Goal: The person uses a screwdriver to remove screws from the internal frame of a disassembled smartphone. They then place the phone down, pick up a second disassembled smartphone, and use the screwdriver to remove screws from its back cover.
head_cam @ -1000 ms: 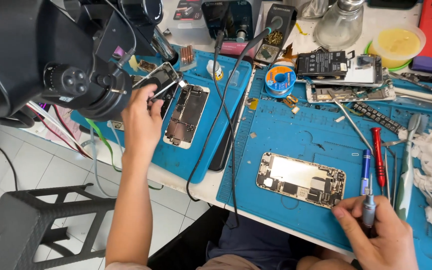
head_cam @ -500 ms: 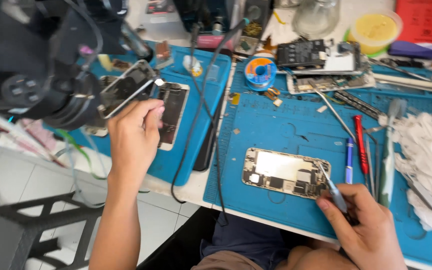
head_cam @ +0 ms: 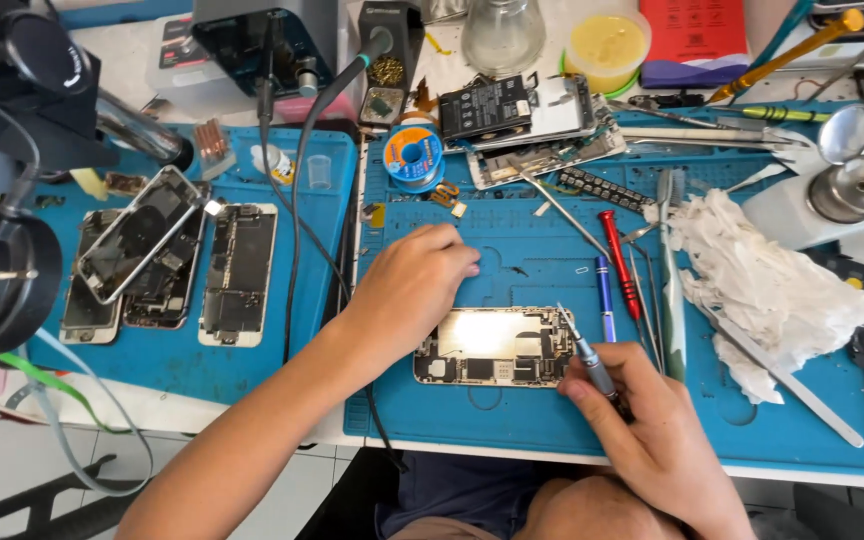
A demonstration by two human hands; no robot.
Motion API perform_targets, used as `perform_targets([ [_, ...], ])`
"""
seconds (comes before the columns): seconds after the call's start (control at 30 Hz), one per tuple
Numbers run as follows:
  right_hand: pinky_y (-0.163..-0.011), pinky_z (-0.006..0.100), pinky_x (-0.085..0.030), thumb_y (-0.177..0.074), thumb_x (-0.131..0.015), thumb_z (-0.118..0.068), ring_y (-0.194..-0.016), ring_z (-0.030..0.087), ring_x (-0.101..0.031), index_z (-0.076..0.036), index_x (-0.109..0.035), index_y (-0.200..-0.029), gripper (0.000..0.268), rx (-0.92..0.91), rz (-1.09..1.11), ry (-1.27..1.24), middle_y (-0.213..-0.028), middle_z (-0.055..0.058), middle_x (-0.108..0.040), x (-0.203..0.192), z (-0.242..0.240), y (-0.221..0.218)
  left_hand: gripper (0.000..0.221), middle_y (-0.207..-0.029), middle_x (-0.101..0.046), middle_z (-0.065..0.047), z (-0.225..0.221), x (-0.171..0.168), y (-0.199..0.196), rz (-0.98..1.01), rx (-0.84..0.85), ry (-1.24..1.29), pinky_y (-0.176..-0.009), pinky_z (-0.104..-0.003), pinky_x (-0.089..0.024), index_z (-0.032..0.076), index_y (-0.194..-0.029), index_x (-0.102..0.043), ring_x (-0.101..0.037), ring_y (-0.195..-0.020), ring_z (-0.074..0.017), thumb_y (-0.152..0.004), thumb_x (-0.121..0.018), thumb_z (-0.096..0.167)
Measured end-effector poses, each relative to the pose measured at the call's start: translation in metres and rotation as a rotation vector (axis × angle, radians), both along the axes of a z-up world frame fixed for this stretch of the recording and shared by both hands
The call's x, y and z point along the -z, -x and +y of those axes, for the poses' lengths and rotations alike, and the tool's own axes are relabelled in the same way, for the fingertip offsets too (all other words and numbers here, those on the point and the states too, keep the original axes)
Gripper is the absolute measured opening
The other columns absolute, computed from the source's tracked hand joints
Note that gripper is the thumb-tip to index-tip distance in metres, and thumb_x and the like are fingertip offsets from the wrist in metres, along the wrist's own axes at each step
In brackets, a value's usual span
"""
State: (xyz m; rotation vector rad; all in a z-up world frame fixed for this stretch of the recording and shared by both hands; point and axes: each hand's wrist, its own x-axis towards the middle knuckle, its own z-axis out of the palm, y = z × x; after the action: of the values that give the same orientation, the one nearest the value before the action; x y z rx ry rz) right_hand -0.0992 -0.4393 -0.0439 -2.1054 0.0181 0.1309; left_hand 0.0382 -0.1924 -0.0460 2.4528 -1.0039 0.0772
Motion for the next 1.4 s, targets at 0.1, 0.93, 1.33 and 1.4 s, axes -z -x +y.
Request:
perform_targets([
  [0.1,-0.059,0.027,-0.048,-0.091,-0.066,-0.026,-0.064,0.008,-0.064,-0.017,-0.067,-0.105,0.017,-0.003,0.048,-0.033,-0.079,-0.005,-0.077,-0.001,-0.001,-0.001,0.009,-0.081,-0.057,-0.010,-0.013,0.001,-0.005,0.093,-0.013,-0.139,-0.058,-0.047,-0.048,0.001,-0.086,-0.070,-0.059,-0.083,-0.0339,-0.093,-0.066,-0.002],
  [0.93,-0.054,0.025,-0.049,-0.090,-0.067,-0.027,-0.057,0.006,-0.065,-0.016,-0.062,-0.106,0.020,0.010,0.030,-0.060,-0.081,-0.007,-0.082,0.001,-0.004,-0.002,0.015,-0.078,-0.055,-0.011,-0.049,-0.006,-0.010,0.007,0.176,-0.472,-0.054,-0.046,-0.049,0.003,-0.079,-0.057,-0.057,-0.075,-0.0309,-0.080,-0.064,-0.010],
  [1.33,-0.049,0.026,-0.040,-0.092,-0.067,-0.027,-0.048,0.009,-0.046,-0.016,-0.065,-0.104,0.016,-0.023,-0.008,-0.060,-0.064,-0.007,-0.068,0.000,-0.006,-0.001,0.008,-0.084,-0.060,-0.014,-0.038,-0.002,-0.019,-0.028,0.082,-0.399,-0.063,-0.041,-0.057,0.000,-0.091,-0.057,-0.060,-0.076,-0.0295,-0.085,-0.060,-0.004],
  [1.4,-0.050,0.026,-0.040,-0.092,-0.067,-0.027,-0.050,0.010,-0.046,-0.017,-0.066,-0.104,0.015,-0.032,0.011,-0.076,-0.063,-0.005,-0.065,-0.001,-0.006,-0.001,0.009,-0.084,-0.062,-0.013,-0.028,-0.009,-0.031,0.078,0.019,-0.370,-0.065,-0.038,-0.060,-0.004,-0.093,-0.059,-0.062,-0.074,-0.0257,-0.092,-0.051,-0.007],
])
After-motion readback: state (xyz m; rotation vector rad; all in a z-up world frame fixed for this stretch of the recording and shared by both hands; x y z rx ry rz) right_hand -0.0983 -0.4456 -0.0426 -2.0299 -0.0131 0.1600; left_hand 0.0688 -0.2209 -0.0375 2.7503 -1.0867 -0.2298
